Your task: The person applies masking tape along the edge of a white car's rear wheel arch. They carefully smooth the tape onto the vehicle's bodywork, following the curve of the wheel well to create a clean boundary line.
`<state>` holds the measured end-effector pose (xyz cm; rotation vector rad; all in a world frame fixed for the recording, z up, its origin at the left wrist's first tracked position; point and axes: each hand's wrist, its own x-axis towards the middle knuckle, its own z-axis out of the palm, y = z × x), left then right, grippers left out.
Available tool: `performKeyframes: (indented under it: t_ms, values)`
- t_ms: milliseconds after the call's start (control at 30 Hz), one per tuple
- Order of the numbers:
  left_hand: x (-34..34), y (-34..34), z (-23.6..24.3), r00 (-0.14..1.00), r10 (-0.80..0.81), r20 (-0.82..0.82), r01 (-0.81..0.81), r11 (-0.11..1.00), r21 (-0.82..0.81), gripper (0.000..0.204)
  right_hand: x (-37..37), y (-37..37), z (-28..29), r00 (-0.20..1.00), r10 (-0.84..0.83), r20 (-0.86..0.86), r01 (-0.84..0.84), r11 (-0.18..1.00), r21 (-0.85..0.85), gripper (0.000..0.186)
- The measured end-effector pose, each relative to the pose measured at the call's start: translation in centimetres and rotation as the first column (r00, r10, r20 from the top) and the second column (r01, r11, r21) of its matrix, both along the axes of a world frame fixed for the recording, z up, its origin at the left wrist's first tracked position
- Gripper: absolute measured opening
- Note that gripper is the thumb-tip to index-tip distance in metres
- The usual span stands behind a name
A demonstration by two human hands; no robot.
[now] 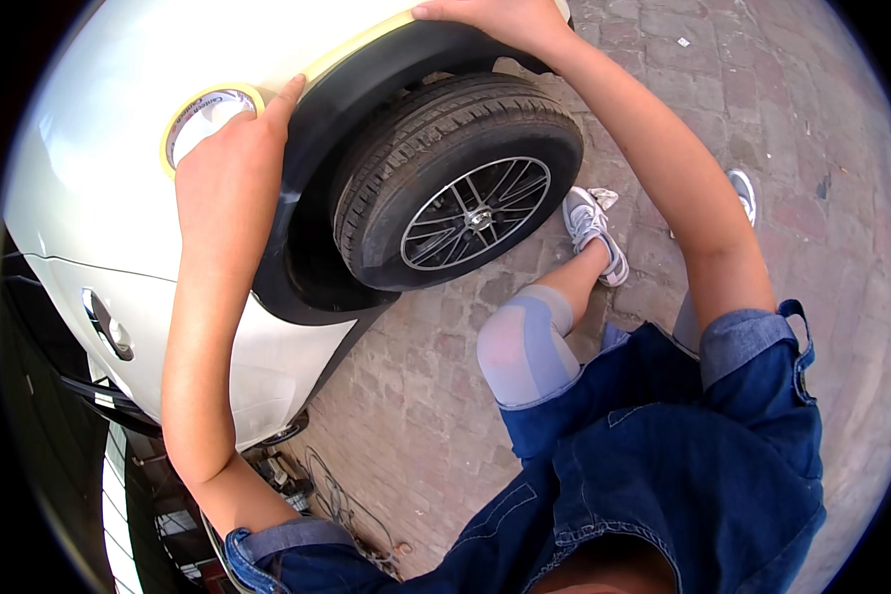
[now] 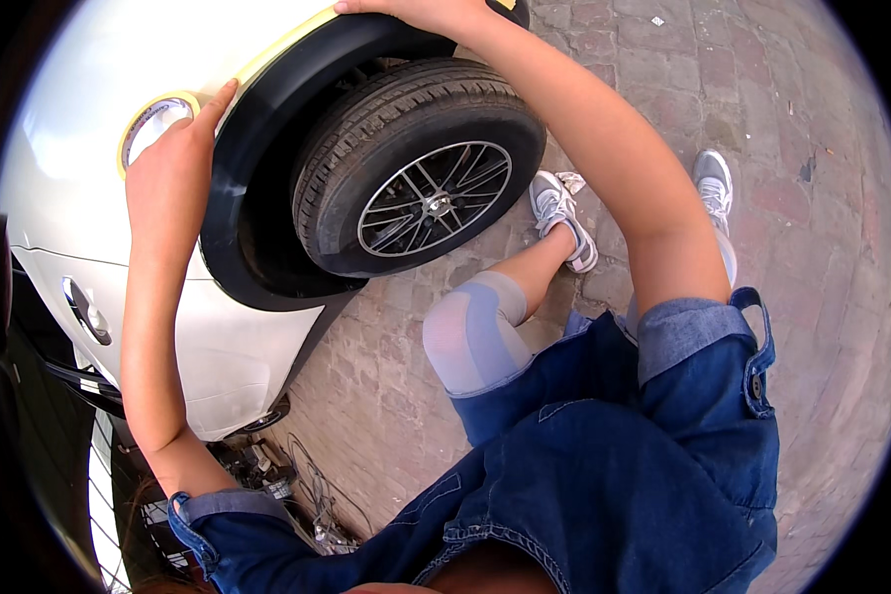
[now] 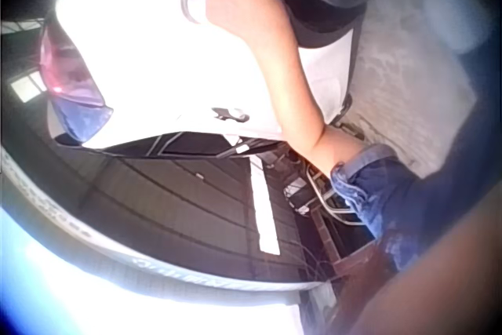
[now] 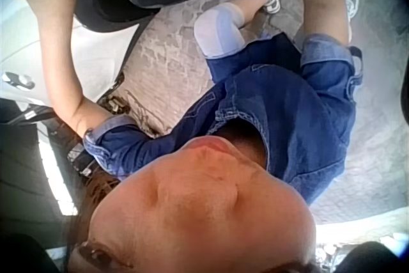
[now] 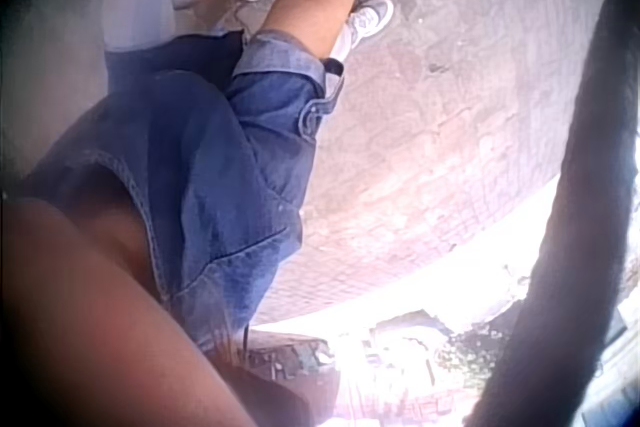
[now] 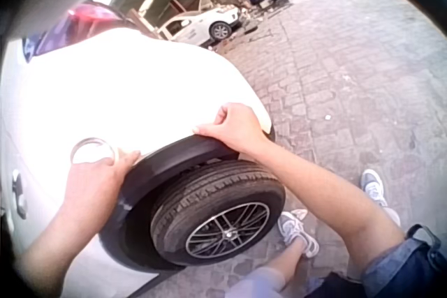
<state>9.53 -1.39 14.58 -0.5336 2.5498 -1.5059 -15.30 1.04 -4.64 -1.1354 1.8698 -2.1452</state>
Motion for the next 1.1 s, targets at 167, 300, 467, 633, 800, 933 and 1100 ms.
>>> performKeyframes:
  t_ms: [167,300,467,633,800,933,1100]
  values:
    - [0.0,0.1,0.1,1.000,0.019,0.008,-0.019,1.000,-0.001,0.063,0.3,-0.3,-0.2,1.000,-0.006,-0.001,0.006,1.000,-0.022,0.048]
    - [0.0,0.2,0.1,1.000,0.014,0.001,-0.014,1.000,0.008,0.062,0.2,-0.4,-0.2,1.000,-0.013,-0.016,0.012,1.000,-0.027,0.048]
    - [-0.3,0.7,0.2,1.000,0.014,0.006,-0.014,0.999,0.053,0.061,0.1,-0.2,-0.1,1.000,-0.006,-0.009,0.006,1.000,-0.018,0.048]
    - [0.0,0.2,0.0,1.000,0.027,-0.007,-0.027,1.000,0.017,0.062,0.4,-0.3,-0.1,1.000,-0.025,-0.015,0.025,0.999,-0.023,0.049]
    - [0.0,0.4,0.0,1.000,0.000,-0.010,0.001,0.998,0.065,0.062,0.1,-0.4,-0.4,0.998,-0.038,-0.046,0.037,0.999,-0.020,0.049]
    - [0.2,0.0,0.0,1.000,0.005,-0.026,-0.003,0.998,0.064,0.059,-1.2,-0.2,-0.3,0.997,0.037,-0.073,-0.034,0.998,0.046,0.045]
    - [0.2,-0.4,-0.2,0.999,-0.009,-0.032,0.010,0.999,0.050,0.057,-3.4,0.3,-0.8,0.993,0.039,-0.113,-0.025,0.992,0.123,0.041]
